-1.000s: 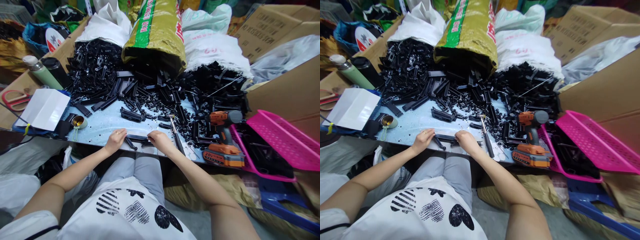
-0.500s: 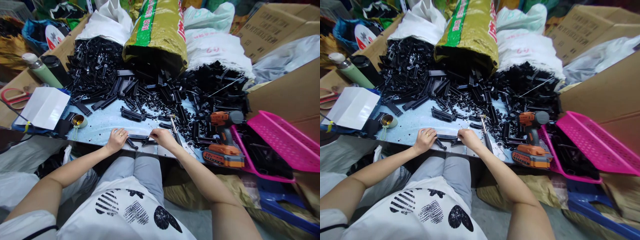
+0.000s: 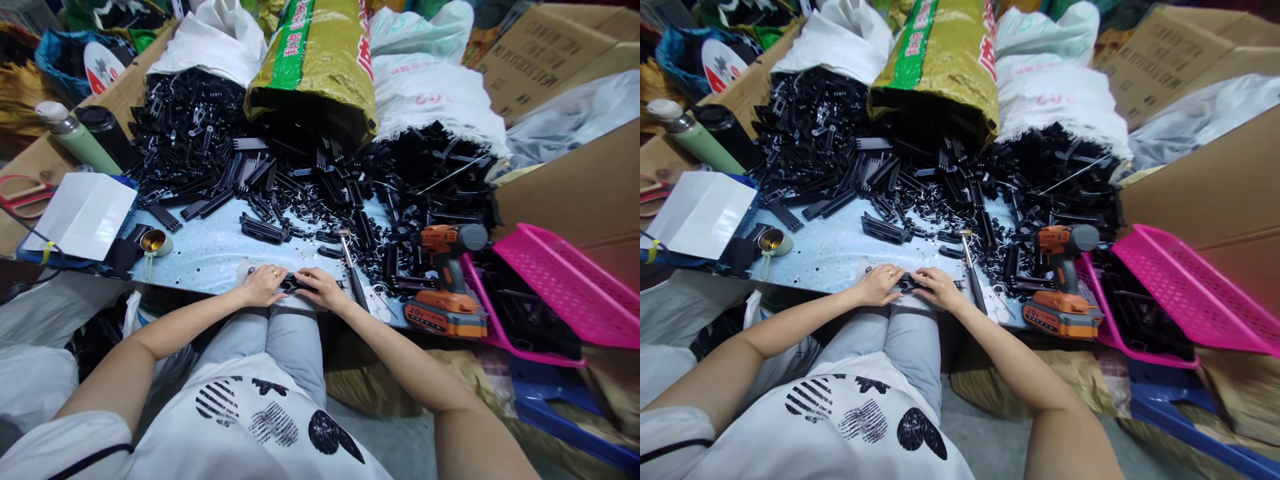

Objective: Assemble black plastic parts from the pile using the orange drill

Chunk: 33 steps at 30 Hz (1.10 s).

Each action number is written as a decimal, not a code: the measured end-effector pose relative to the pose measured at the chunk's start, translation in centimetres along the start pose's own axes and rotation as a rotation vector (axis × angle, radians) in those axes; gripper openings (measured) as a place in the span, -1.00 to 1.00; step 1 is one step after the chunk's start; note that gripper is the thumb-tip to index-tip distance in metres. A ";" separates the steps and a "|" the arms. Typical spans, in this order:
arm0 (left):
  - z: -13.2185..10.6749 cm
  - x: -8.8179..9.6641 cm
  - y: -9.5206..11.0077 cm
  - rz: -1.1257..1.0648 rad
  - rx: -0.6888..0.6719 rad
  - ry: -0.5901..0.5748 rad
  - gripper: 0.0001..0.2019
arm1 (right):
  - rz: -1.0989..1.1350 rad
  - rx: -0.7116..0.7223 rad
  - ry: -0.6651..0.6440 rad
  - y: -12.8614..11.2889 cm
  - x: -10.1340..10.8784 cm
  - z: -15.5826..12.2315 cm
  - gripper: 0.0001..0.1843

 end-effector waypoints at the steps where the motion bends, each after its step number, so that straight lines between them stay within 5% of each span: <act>1: 0.0 0.1 0.1 0.023 -0.012 -0.013 -0.41 | -0.044 0.003 -0.028 0.4 0.0 -0.3 -0.56; 6: 0.8 0.0 -0.4 0.144 0.099 -0.025 -0.43 | -0.345 -0.208 -0.119 1.3 0.4 -0.6 -0.36; 9: 0.9 1.1 -1.3 0.106 0.054 0.057 -0.47 | -0.345 -0.235 -0.110 -0.2 1.3 -0.1 -0.32; 12: -0.6 4.4 -0.7 -0.030 -0.038 0.232 -0.43 | -0.199 -0.078 -0.082 -3.4 3.7 0.5 -0.31; 16: -3.6 9.7 3.5 -0.524 -0.194 0.381 -0.40 | 0.241 0.275 -0.053 -8.6 6.7 0.8 -0.33; 19: -4.5 11.2 6.8 -0.806 -0.181 0.469 -0.36 | 0.562 0.356 0.090 -11.6 5.0 1.6 -0.29; 22: -4.3 10.0 8.1 -0.811 -0.070 0.637 -0.28 | 0.640 0.025 0.429 -12.3 0.4 3.7 -0.14; 25: -4.0 7.4 6.8 -0.634 0.028 0.755 -0.19 | 0.558 -0.360 0.631 -10.1 -3.1 6.3 -0.25; 27: -3.6 5.4 4.9 -0.425 0.074 0.742 -0.20 | 0.503 -0.417 0.670 -6.9 -3.1 7.9 -0.46; 29: -2.7 3.3 2.5 -0.182 0.171 0.615 -0.23 | 0.405 -0.466 0.695 -2.6 -1.4 8.6 -0.59; 33: 0.8 0.1 -1.7 0.041 0.422 0.224 -0.27 | 0.219 -0.748 1.006 4.5 2.8 7.1 -0.61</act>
Point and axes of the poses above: each hand's wrist, its own z-axis towards the middle knuckle, its own x-axis out of the back of the hand, y = z × x, the point moved 3 cm from there along z, towards the middle knuckle, and after that the axes turned 7 degrees about -y, right-handed, at the moved point
